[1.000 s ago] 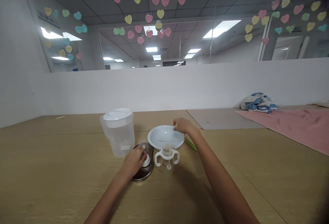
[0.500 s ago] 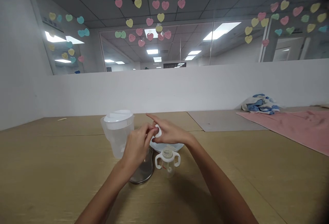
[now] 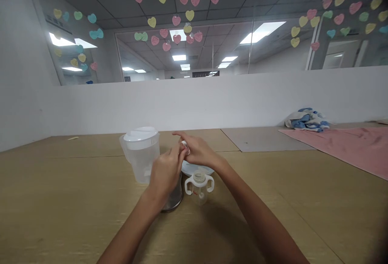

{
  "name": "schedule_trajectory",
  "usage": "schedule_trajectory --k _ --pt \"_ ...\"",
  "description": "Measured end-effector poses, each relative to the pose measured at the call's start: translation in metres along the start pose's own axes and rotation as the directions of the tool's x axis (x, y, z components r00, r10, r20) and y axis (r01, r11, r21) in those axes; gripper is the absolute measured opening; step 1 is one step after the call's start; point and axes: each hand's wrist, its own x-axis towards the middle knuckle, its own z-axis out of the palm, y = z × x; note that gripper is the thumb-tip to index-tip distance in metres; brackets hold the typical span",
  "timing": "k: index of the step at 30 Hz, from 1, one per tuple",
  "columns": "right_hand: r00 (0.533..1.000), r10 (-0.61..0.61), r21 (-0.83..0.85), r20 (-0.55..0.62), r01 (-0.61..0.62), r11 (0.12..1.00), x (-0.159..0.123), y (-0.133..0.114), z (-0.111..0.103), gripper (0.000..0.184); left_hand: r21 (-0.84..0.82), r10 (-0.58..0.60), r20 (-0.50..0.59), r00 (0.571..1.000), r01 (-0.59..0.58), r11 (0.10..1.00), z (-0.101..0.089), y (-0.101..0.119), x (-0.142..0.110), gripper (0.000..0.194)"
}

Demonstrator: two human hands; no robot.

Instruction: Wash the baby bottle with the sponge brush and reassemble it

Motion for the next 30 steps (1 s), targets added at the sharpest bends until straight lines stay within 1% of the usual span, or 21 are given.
schedule_trajectory --k 1,2,4,5,6,7,8,9,10,11,12,13,14,16,18,20,23,25,27,28,30 --pt "0.998 0.026 -0.045 -0.063 -0.029 0.999 0.000 0.002 0.002 0.054 0.028 -0.002 -0.003 1.000 0.002 1.000 0.002 0.004 0.002 0.027" --pt "0.990 0.060 -0.074 -0.124 -0.069 0.995 0.000 0.005 0.002 0.046 0.018 -0.003 0.001 1.000 0.003 1.000 0.004 0.006 0.004 0.028" --pt "0.955 0.165 -0.068 -0.246 -0.187 0.980 -0.003 0.012 0.002 0.031 -0.091 0.004 0.009 1.000 -0.003 0.996 0.010 0.008 0.006 0.033" --pt "0.921 0.236 -0.028 -0.309 -0.257 0.966 -0.006 0.016 0.001 0.028 -0.162 0.011 0.014 1.000 -0.009 0.987 0.014 0.007 0.005 0.039" --pt "0.873 0.311 0.033 -0.376 -0.323 0.946 -0.011 0.020 0.000 0.027 -0.216 0.022 0.016 1.000 -0.018 0.976 0.020 0.005 0.002 0.048" --pt "0.812 0.376 0.103 -0.446 -0.371 0.923 -0.017 0.023 0.001 0.029 -0.254 0.043 0.030 0.999 -0.034 0.967 0.027 0.002 -0.003 0.056" --pt "0.757 0.413 0.156 -0.506 -0.391 0.907 -0.024 0.027 0.002 0.029 -0.286 0.076 0.071 0.995 -0.052 0.957 0.035 -0.002 -0.009 0.062" --pt "0.719 0.441 0.195 -0.537 -0.403 0.894 -0.032 0.030 0.005 0.029 -0.319 0.118 0.127 0.985 -0.072 0.945 0.043 -0.006 -0.017 0.068" --pt "0.699 0.488 0.242 -0.523 -0.426 0.871 -0.041 0.032 0.009 0.031 -0.340 0.150 0.177 0.973 -0.083 0.937 0.052 -0.010 -0.024 0.074" --pt "0.688 0.549 0.305 -0.474 -0.457 0.836 -0.049 0.034 0.014 0.033 -0.347 0.160 0.200 0.967 -0.083 0.934 0.061 -0.014 -0.031 0.079" --pt "0.686 0.595 0.353 -0.418 -0.482 0.802 -0.056 0.036 0.019 0.035 -0.345 0.168 0.215 0.962 -0.086 0.935 0.070 -0.017 -0.037 0.083" --pt "0.708 0.601 0.371 -0.371 -0.480 0.795 -0.063 0.037 0.025 0.035 -0.338 0.174 0.221 0.960 -0.092 0.936 0.078 -0.020 -0.043 0.084" --pt "0.728 0.590 0.370 -0.349 -0.471 0.801 -0.068 0.037 0.031 0.035 -0.329 0.180 0.213 0.960 -0.103 0.939 0.085 -0.022 -0.047 0.086" --pt "0.748 0.566 0.368 -0.345 -0.447 0.815 -0.075 0.037 0.040 0.039 -0.302 0.196 0.181 0.964 -0.135 0.944 0.097 -0.026 -0.052 0.084" --pt "0.758 0.563 0.385 -0.328 -0.437 0.813 -0.079 0.035 0.046 0.049 -0.280 0.198 0.154 0.968 -0.150 0.948 0.104 -0.028 -0.055 0.079" --pt "0.772 0.550 0.377 -0.318 -0.430 0.820 -0.082 0.032 0.049 0.053 -0.273 0.178 0.145 0.973 -0.134 0.953 0.107 -0.030 -0.057 0.074" --pt "0.818 0.474 0.290 -0.327 -0.390 0.874 -0.088 0.025 0.052 0.043 -0.293 0.150 0.138 0.979 -0.104 0.950 0.108 -0.031 -0.059 0.071" --pt "0.867 0.382 0.230 -0.322 -0.320 0.919 -0.093 0.021 0.055 0.037 -0.310 0.148 0.130 0.980 -0.102 0.945 0.107 -0.031 -0.060 0.068" --pt "0.908 0.287 0.199 -0.306 -0.234 0.952 -0.096 0.019 0.056 0.036 -0.318 0.145 0.130 0.981 -0.097 0.943 0.106 -0.032 -0.060 0.064" --pt "0.920 0.252 0.197 -0.300 -0.199 0.960 -0.098 0.019 0.057 0.036 -0.319 0.138 0.134 0.981 -0.089 0.944 0.106 -0.032 -0.060 0.064" --pt "0.927 0.221 0.211 -0.302 -0.161 0.964 -0.100 0.020 0.056 0.036 -0.321 0.119 0.143 0.983 -0.067 0.945 0.106 -0.032 -0.061 0.067"
